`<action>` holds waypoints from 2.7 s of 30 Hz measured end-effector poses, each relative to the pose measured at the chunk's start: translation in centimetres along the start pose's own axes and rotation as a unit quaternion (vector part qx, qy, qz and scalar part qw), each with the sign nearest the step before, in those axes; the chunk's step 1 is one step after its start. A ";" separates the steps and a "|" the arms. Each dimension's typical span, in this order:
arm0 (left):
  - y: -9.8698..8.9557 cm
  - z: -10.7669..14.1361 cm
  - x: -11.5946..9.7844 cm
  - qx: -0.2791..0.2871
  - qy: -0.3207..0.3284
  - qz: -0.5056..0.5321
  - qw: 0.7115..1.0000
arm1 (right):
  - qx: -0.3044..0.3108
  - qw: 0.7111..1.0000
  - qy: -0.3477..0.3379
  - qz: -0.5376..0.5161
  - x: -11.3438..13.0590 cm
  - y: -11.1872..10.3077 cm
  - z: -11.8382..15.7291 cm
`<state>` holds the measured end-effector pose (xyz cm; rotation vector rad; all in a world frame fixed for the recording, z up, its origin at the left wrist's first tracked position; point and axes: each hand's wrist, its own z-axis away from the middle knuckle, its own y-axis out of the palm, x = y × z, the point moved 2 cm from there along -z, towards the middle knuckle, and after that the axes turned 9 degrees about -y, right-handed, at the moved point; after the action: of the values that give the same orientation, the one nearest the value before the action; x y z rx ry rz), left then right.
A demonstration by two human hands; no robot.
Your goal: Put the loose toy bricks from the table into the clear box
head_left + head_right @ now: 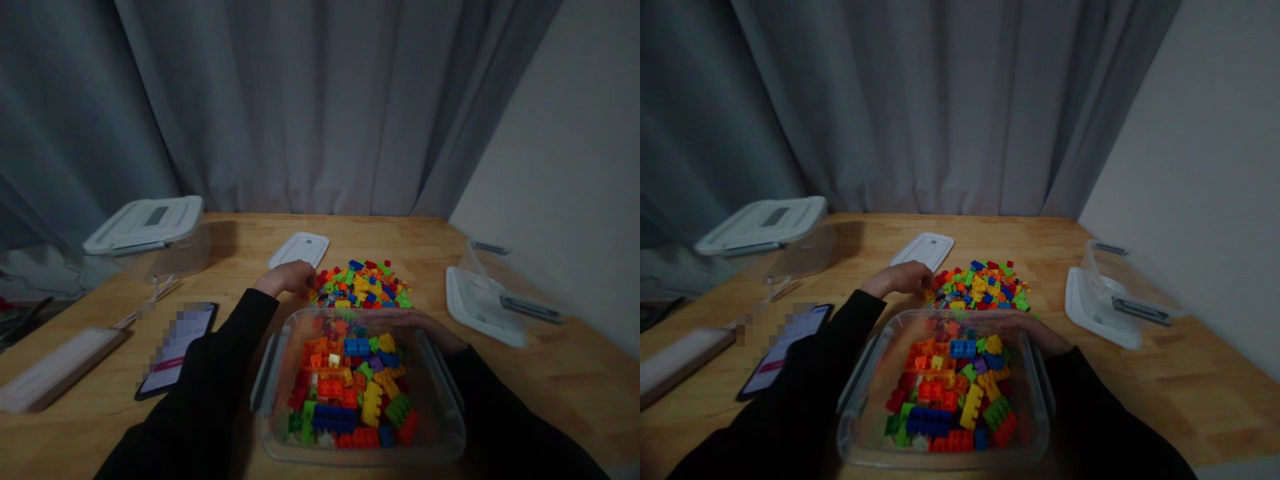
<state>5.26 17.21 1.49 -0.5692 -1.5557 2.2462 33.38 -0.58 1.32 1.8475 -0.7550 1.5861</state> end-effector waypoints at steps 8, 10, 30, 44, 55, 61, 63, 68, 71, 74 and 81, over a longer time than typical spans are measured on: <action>-0.3 0.4 -0.8 -0.019 -0.023 -0.028 0.999 | 0.004 1.000 0.015 0.003 0.4 0.4 -0.2; -0.2 0.4 -0.8 -0.013 -0.025 -0.035 0.999 | 0.004 1.000 0.015 0.007 0.5 0.4 -0.1; 0.1 0.3 -0.7 -0.021 -0.022 -0.046 0.999 | 0.005 0.999 0.006 0.033 0.4 0.1 0.0; 0.3 0.2 -0.6 -0.029 -0.052 -0.059 0.996 | 0.000 1.000 -0.003 0.023 0.5 0.3 0.0; -0.1 0.5 -0.7 -0.053 -0.055 -0.055 0.996 | -0.003 0.999 0.005 0.037 0.5 0.1 -0.1; -1.5 1.7 -1.0 -0.098 -0.035 -0.033 0.994 | 0.004 1.000 0.001 0.000 0.3 0.3 0.0; -2.0 2.2 -1.2 -0.108 -0.023 -0.024 0.994 | 0.007 1.000 0.000 -0.015 0.3 0.4 0.0; -3.6 4.0 -1.9 -0.143 0.007 -0.003 0.990 | 0.013 1.000 0.001 -0.010 0.3 0.4 0.0; -5.0 5.7 -2.8 -0.166 0.025 0.004 0.986 | 0.017 1.000 -0.002 -0.008 0.1 0.2 0.0; -6.4 7.9 -4.3 -0.175 0.047 0.008 0.984 | 0.018 1.000 -0.009 0.008 0.1 0.2 0.0; -7.4 12.0 -8.0 -0.159 0.118 0.029 0.980 | 0.019 1.000 0.005 -0.006 0.4 0.5 -0.1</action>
<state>6.36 6.11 13.28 -0.9439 -1.8011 1.8944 33.04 -0.87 1.79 1.8664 -0.7128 1.6098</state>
